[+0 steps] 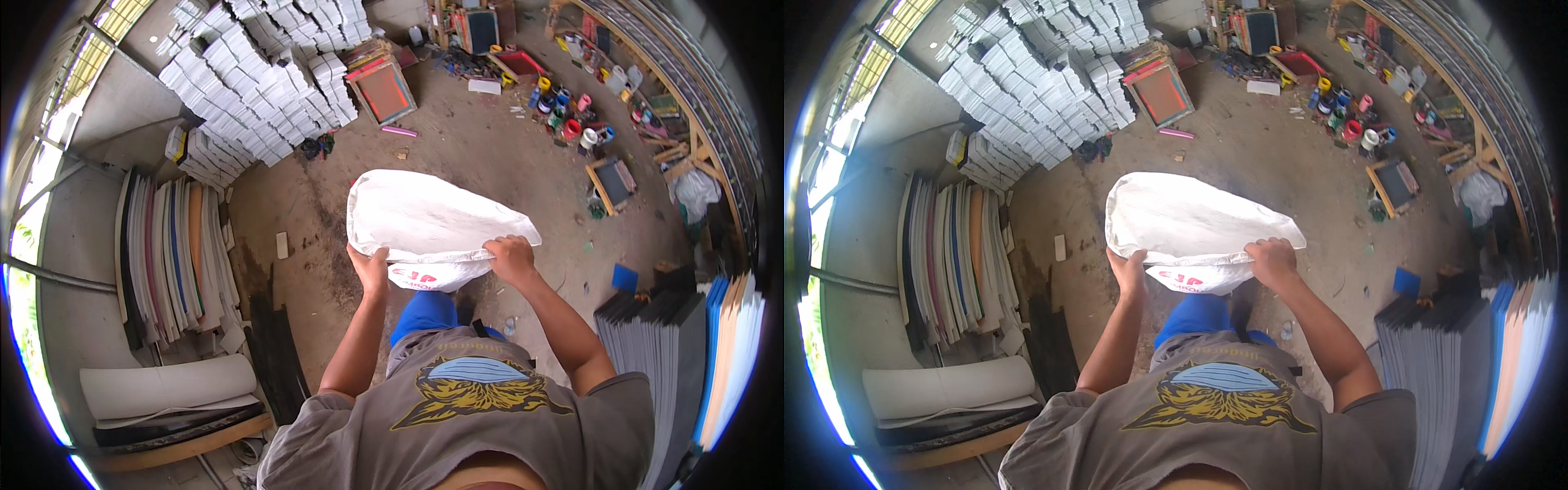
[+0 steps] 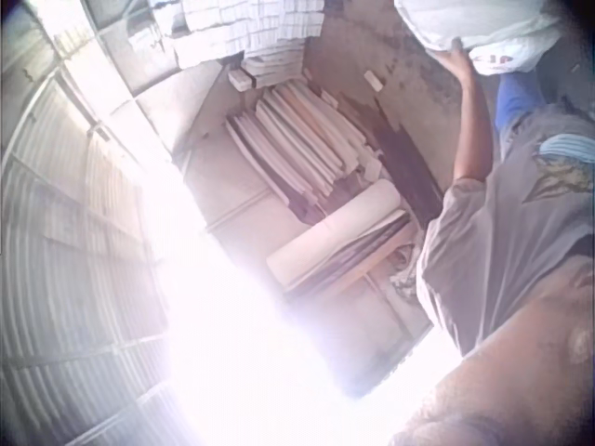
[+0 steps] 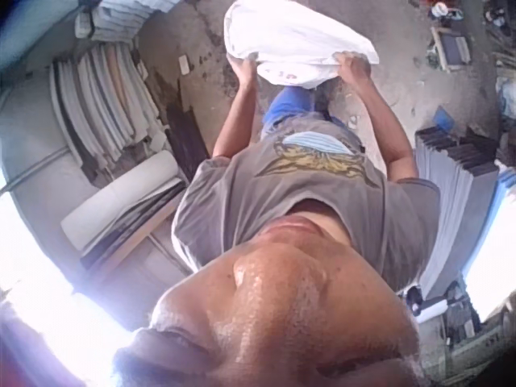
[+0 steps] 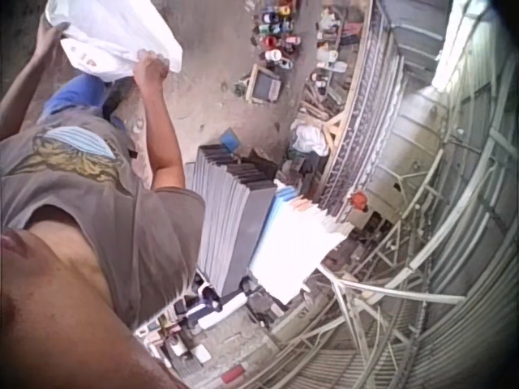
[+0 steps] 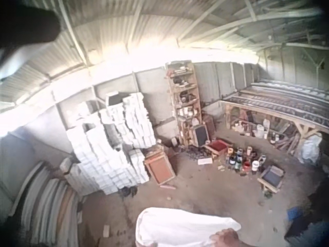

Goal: The person repeatedly picks up long dark rectangular sheets from the floor and stacks them against a wall. The person also picks up a wooden plank and places it vertically, then handles a green rectangular object and a white sack before placing them on a shelf.

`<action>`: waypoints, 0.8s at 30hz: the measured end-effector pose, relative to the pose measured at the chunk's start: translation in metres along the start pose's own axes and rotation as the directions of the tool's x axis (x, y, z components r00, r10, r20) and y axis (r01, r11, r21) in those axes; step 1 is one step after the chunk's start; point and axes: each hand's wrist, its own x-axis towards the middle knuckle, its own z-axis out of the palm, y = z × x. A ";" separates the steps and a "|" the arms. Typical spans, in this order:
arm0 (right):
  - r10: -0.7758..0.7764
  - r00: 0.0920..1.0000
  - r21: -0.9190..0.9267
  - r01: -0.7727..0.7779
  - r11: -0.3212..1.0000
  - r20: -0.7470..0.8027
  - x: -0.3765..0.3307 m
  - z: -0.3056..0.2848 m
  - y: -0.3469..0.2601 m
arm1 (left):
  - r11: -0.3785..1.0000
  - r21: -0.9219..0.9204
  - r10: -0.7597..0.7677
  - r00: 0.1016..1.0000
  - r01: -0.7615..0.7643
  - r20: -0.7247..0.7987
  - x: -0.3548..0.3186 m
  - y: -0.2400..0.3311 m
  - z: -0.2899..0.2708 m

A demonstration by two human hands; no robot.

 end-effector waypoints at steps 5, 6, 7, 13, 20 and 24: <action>-0.088 0.994 0.130 0.095 0.987 -0.060 0.073 0.011 0.058 | 0.979 -0.112 -0.185 0.974 0.171 -0.130 0.044 -0.011 0.077; -0.099 0.993 0.139 0.106 0.985 -0.059 0.090 0.009 0.064 | 0.961 -0.135 -0.259 0.954 0.240 -0.152 0.053 -0.012 0.096; -0.112 0.992 0.141 0.120 0.983 -0.066 0.110 0.006 0.072 | 0.947 -0.108 -0.315 0.941 0.302 -0.128 0.072 -0.022 0.109; -0.066 0.992 0.091 0.076 0.993 -0.109 0.189 -0.013 0.145 | 0.804 -0.167 -0.551 0.821 0.570 0.149 0.156 -0.056 0.214; 0.025 0.972 0.023 -0.020 1.000 -0.232 0.271 -0.035 0.245 | 0.886 -0.093 -0.439 0.887 0.454 0.143 0.232 -0.024 0.314; 0.081 0.966 0.126 -0.051 0.991 -0.244 0.322 -0.013 0.305 | 0.905 -0.119 -0.396 0.911 0.408 0.110 0.281 -0.033 0.355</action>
